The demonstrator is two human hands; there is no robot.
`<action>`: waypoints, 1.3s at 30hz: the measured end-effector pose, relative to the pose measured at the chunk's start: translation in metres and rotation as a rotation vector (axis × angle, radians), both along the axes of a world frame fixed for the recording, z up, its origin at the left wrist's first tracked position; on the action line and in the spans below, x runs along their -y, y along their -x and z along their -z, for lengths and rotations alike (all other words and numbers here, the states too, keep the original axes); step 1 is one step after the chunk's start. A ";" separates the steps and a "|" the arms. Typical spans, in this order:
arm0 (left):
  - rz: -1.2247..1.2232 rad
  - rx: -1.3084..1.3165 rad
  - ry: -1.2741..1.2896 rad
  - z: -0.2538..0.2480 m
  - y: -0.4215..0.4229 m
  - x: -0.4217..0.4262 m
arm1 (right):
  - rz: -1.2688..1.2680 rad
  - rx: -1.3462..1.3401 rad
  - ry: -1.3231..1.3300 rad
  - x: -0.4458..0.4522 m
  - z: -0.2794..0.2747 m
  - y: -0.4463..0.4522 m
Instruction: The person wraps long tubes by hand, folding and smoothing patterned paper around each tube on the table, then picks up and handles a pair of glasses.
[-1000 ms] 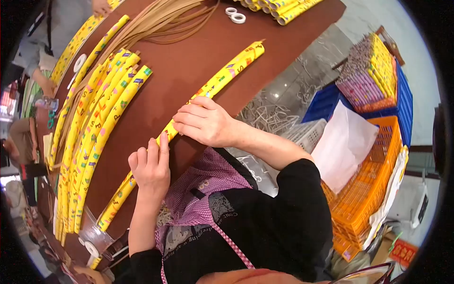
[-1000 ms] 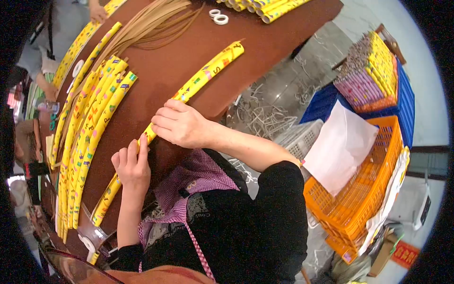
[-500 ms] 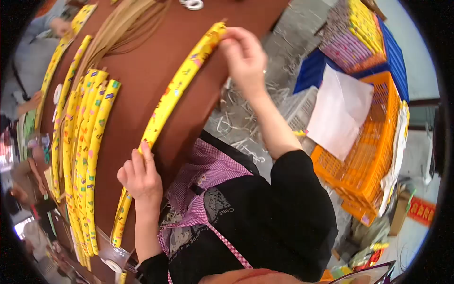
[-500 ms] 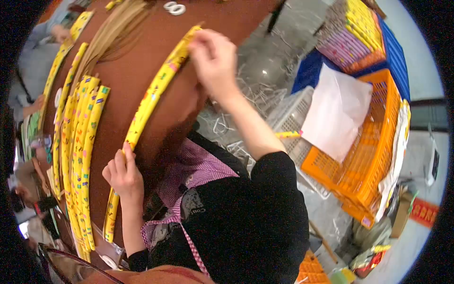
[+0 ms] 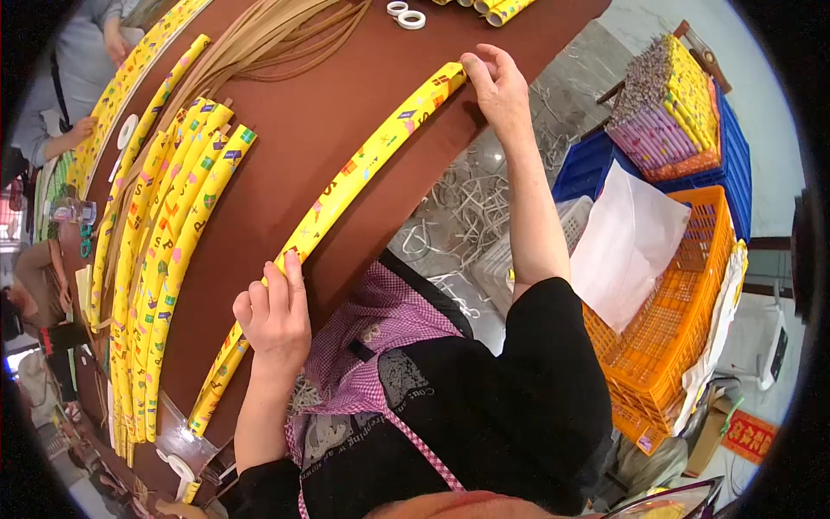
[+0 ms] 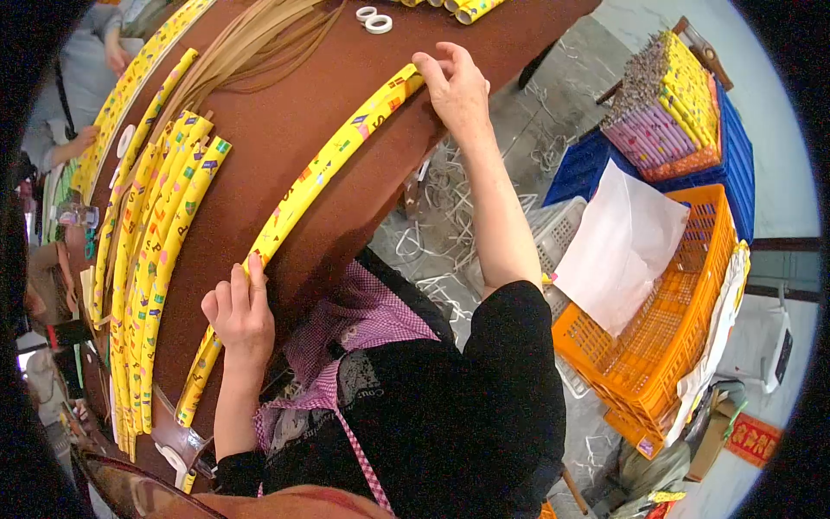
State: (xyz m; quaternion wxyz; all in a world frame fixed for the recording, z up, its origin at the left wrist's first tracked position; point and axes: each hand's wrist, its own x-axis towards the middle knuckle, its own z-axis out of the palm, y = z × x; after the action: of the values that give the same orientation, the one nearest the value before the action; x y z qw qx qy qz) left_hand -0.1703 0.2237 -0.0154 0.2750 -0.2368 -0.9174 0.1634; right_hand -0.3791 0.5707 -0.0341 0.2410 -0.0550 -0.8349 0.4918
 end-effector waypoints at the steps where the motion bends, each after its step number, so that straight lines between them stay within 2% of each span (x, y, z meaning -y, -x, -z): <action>1: -0.007 -0.001 -0.001 0.000 0.000 0.000 | -0.007 -0.001 -0.001 0.001 -0.001 0.002; 7: -0.010 0.019 0.006 -0.002 -0.001 0.000 | -0.008 0.051 -0.094 0.004 -0.007 0.006; 10: -0.010 0.025 -0.005 -0.001 -0.001 0.000 | -0.039 0.037 -0.041 0.004 -0.002 0.009; 13: -0.008 0.021 -0.008 -0.001 -0.001 0.000 | -0.024 -0.011 0.217 0.001 0.001 0.010; 14: -0.006 0.024 -0.016 -0.002 0.000 0.000 | -0.024 -0.010 0.217 -0.001 0.002 0.011; 16: -0.003 0.028 -0.023 -0.003 0.000 0.000 | -0.045 -0.219 0.145 -0.006 0.004 0.011; 17: -0.005 0.033 -0.032 -0.003 0.000 0.000 | -0.051 -0.271 0.008 -0.010 0.003 0.011; 21: -0.013 0.043 -0.046 -0.004 0.000 -0.001 | -0.092 -0.130 0.037 -0.015 0.001 0.007; 23: -0.013 0.041 -0.044 -0.003 0.000 -0.001 | 0.079 0.030 -0.185 -0.019 0.000 0.006; 24: -0.015 0.037 -0.040 -0.002 0.000 -0.001 | 0.076 0.030 -0.185 -0.018 0.004 0.008; 26: -0.017 0.036 -0.034 -0.003 0.000 0.000 | 0.018 -0.142 -0.265 -0.018 0.013 0.011; 30: -0.010 0.037 -0.028 -0.004 0.000 -0.001 | 0.055 -0.160 -0.300 -0.006 0.012 0.011; 32: -0.010 0.031 -0.019 -0.004 0.000 0.000 | 0.065 -0.148 -0.416 -0.003 0.009 0.012; 36: -0.010 0.028 -0.015 -0.003 0.000 0.000 | 0.080 -0.108 -0.304 0.001 0.016 0.014; 39: -0.011 0.034 -0.007 -0.004 0.000 0.000 | 0.091 -0.166 -0.428 -0.002 0.019 0.015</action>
State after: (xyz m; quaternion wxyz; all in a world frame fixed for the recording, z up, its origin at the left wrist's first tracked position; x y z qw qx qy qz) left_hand -0.1700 0.2235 -0.0119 0.2593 -0.2335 -0.9238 0.1578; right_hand -0.3945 0.5726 -0.0531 0.3371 0.0005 -0.8941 0.2949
